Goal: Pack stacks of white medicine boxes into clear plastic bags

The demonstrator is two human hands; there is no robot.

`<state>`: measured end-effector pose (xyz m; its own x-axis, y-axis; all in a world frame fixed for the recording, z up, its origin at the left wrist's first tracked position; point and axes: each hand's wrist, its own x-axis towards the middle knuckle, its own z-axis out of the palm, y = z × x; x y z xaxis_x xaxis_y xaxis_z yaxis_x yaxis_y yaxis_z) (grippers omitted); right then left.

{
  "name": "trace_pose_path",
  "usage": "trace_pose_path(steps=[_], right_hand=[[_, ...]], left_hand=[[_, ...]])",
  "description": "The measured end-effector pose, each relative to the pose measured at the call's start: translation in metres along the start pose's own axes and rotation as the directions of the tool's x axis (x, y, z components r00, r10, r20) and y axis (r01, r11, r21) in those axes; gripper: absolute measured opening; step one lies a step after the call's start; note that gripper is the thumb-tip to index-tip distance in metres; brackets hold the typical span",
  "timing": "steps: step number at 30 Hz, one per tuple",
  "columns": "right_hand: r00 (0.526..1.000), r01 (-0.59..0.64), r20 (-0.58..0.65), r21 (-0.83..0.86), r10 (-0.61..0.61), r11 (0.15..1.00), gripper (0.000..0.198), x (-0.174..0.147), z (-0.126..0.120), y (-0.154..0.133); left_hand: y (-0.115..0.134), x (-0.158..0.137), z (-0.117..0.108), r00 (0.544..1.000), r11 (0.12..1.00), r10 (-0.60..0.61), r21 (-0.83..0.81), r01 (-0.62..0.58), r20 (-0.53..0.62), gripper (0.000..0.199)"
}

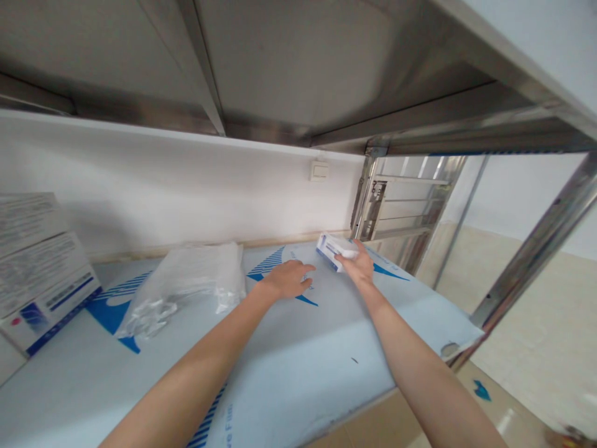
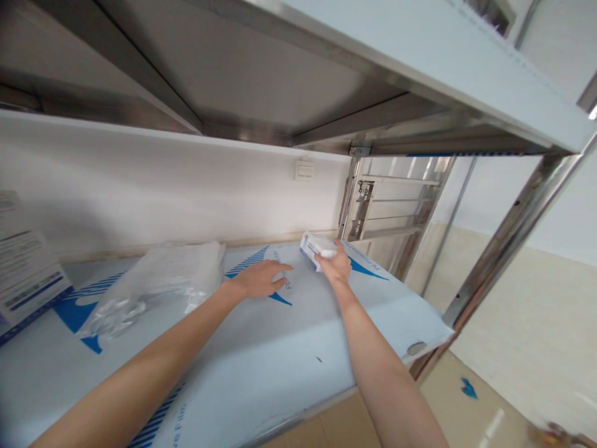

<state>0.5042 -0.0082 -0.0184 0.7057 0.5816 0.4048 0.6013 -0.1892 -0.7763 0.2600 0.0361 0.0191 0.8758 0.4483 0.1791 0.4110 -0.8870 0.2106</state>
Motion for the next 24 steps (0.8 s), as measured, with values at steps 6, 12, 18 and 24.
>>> trace_pose_path(steps=[6,12,18,24], right_hand=[[0.958,0.128,0.201,0.340,-0.205,0.932,0.087,-0.018,0.001,-0.043],[0.705,0.092,0.433,0.729,-0.562,0.678,0.088,-0.079,0.007,-0.121],[0.349,0.133,0.571,0.755,-0.743,0.643,0.077,-0.127,0.019,-0.174],[-0.041,0.457,0.660,0.680,-0.750,0.574,0.094,-0.137,0.032,-0.199]], left_hand=[[-0.011,-0.021,-0.043,0.934,0.992,-0.108,-0.103,0.077,-0.341,0.060],[-0.045,-0.106,-0.116,0.925,0.902,-0.166,-0.432,0.002,-0.342,0.083],[-0.059,-0.209,-0.128,0.979,0.948,-0.036,-0.317,-0.030,-0.200,0.061],[-0.067,-0.253,-0.097,0.979,0.960,0.003,-0.274,-0.060,-0.206,0.056]])
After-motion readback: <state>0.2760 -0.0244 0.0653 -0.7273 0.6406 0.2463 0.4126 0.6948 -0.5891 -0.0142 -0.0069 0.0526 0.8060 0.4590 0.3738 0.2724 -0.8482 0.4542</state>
